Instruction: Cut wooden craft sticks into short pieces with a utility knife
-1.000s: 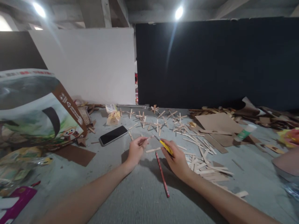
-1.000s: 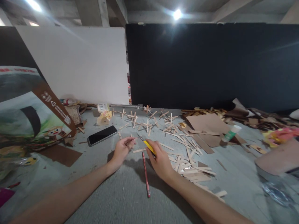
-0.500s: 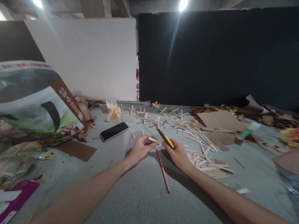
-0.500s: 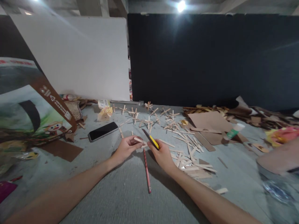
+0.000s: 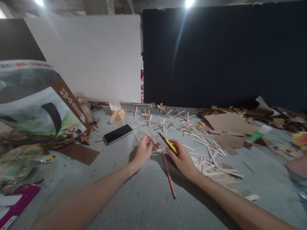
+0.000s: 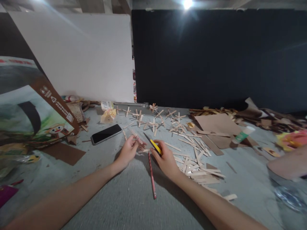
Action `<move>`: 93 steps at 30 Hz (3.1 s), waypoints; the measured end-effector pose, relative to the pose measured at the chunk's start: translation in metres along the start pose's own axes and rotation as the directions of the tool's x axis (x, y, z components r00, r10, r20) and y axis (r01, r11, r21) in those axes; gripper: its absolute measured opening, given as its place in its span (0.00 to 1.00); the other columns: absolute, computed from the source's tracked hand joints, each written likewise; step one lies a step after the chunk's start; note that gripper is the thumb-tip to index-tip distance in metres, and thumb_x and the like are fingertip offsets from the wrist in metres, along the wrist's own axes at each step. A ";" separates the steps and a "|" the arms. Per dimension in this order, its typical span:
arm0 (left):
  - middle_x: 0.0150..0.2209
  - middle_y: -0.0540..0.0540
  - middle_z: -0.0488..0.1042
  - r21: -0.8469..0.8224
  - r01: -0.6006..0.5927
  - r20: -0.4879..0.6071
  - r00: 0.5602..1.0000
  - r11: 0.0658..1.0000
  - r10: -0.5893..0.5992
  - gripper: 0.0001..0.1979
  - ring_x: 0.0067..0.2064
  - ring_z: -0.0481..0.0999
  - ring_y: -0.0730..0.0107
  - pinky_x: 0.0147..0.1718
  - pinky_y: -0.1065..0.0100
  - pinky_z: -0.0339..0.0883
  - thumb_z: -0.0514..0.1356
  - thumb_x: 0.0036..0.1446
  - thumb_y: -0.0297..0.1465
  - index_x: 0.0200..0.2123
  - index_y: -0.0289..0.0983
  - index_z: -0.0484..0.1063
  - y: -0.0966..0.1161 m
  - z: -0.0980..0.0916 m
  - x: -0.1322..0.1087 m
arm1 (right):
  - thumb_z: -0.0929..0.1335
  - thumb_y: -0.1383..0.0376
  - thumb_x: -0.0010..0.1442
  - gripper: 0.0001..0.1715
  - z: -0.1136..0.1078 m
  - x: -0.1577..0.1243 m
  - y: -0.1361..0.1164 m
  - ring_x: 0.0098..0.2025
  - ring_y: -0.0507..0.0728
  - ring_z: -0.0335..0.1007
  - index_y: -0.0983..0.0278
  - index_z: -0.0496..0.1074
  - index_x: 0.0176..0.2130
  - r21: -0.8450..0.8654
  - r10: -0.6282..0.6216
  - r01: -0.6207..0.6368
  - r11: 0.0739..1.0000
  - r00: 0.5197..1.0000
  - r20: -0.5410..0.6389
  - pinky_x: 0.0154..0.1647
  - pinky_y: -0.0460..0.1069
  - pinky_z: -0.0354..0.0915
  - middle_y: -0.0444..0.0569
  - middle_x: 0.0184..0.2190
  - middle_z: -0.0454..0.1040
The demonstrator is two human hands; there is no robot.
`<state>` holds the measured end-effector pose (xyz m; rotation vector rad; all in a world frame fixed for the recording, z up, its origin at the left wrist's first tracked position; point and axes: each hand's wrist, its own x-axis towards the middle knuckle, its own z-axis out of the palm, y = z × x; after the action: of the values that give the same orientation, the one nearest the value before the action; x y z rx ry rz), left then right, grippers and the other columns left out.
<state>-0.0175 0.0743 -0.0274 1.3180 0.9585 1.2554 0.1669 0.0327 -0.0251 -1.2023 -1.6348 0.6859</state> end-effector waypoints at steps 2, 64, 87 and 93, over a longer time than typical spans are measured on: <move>0.29 0.48 0.81 -0.039 0.044 -0.027 0.999 0.998 -0.045 0.24 0.25 0.80 0.68 0.28 0.67 0.73 0.65 0.57 0.53 0.34 0.41 0.61 -0.003 -0.001 0.002 | 0.66 0.51 0.66 0.24 0.001 -0.002 0.000 0.32 0.58 0.72 0.63 0.69 0.54 -0.019 -0.005 0.005 1.000 0.999 0.032 0.35 0.50 0.66 0.47 0.33 0.78; 0.25 0.53 0.75 0.495 -0.062 0.106 0.994 0.867 0.010 0.20 0.22 0.71 0.71 0.24 0.72 0.60 0.54 0.65 0.28 0.60 0.36 0.62 0.004 -0.001 -0.011 | 0.61 0.61 0.72 0.29 0.000 -0.016 0.003 0.22 0.54 0.72 0.70 0.73 0.65 -0.223 -0.180 0.203 0.954 0.976 0.120 0.25 0.45 0.64 0.49 0.25 0.80; 0.27 0.51 0.72 0.656 -0.130 0.150 0.988 0.744 0.041 0.24 0.28 0.70 0.68 0.31 0.70 0.60 0.50 0.67 0.28 0.66 0.36 0.63 0.010 -0.004 -0.013 | 0.60 0.61 0.71 0.30 -0.002 -0.017 0.001 0.21 0.54 0.70 0.72 0.74 0.63 -0.242 -0.166 0.188 0.952 0.980 0.105 0.24 0.46 0.63 0.50 0.26 0.81; 0.27 0.49 0.73 0.663 -0.123 0.159 0.987 0.739 0.022 0.25 0.29 0.71 0.65 0.32 0.68 0.62 0.51 0.68 0.30 0.66 0.35 0.62 0.009 -0.005 -0.012 | 0.60 0.61 0.71 0.29 -0.001 -0.018 0.000 0.21 0.54 0.71 0.72 0.75 0.63 -0.256 -0.154 0.177 0.950 0.982 0.107 0.24 0.46 0.63 0.49 0.25 0.80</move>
<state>-0.0245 0.0616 -0.0212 1.9952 1.3366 0.8640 0.1690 0.0163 -0.0312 -1.2177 -1.9210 0.4268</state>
